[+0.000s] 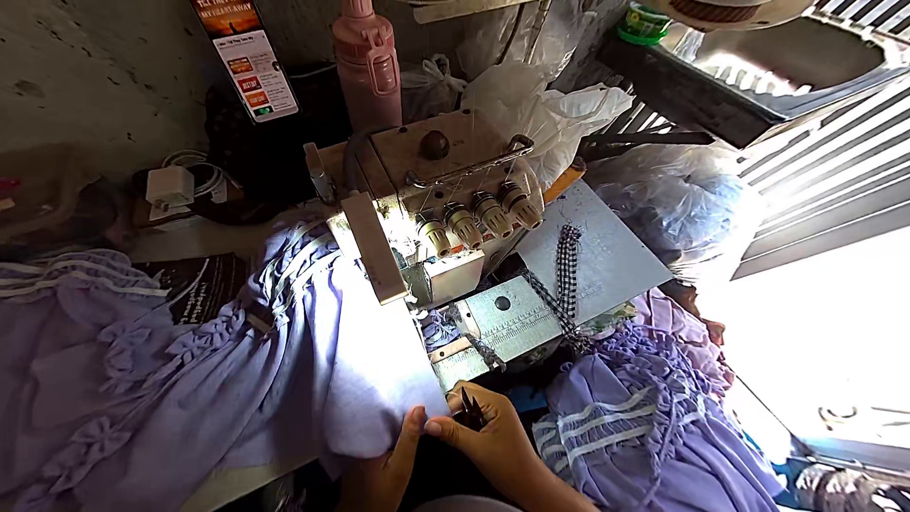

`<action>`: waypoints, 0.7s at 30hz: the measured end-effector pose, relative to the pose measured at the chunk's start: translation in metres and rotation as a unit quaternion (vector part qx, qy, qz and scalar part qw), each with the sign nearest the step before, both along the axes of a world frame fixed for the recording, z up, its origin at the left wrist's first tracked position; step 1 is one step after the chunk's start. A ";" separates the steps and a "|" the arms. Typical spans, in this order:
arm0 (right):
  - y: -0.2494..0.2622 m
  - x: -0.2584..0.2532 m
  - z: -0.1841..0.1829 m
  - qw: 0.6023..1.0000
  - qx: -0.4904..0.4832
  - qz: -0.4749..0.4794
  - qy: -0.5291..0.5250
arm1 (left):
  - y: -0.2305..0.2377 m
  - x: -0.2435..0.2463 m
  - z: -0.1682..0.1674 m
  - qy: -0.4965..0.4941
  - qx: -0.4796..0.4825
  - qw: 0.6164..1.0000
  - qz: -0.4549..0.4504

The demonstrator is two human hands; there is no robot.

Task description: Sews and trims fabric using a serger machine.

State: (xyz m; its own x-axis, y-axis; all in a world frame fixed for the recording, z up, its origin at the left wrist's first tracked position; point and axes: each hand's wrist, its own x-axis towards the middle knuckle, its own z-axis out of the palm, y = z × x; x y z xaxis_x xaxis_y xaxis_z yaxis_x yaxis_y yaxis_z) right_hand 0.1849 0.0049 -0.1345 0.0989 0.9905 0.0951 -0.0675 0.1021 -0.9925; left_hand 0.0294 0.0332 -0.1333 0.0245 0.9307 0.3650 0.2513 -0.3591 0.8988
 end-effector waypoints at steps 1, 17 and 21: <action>0.006 0.000 0.002 1.000 0.005 -0.006 -0.002 | 0.010 -0.006 -0.001 0.098 0.075 0.992 0.022; 0.104 -0.017 0.025 0.986 0.068 -0.126 -0.081 | 0.110 -0.016 0.074 0.485 0.044 0.873 0.004; 0.091 -0.015 0.020 0.980 0.056 -0.119 -0.149 | 0.140 -0.016 0.096 0.507 -0.121 0.853 -0.035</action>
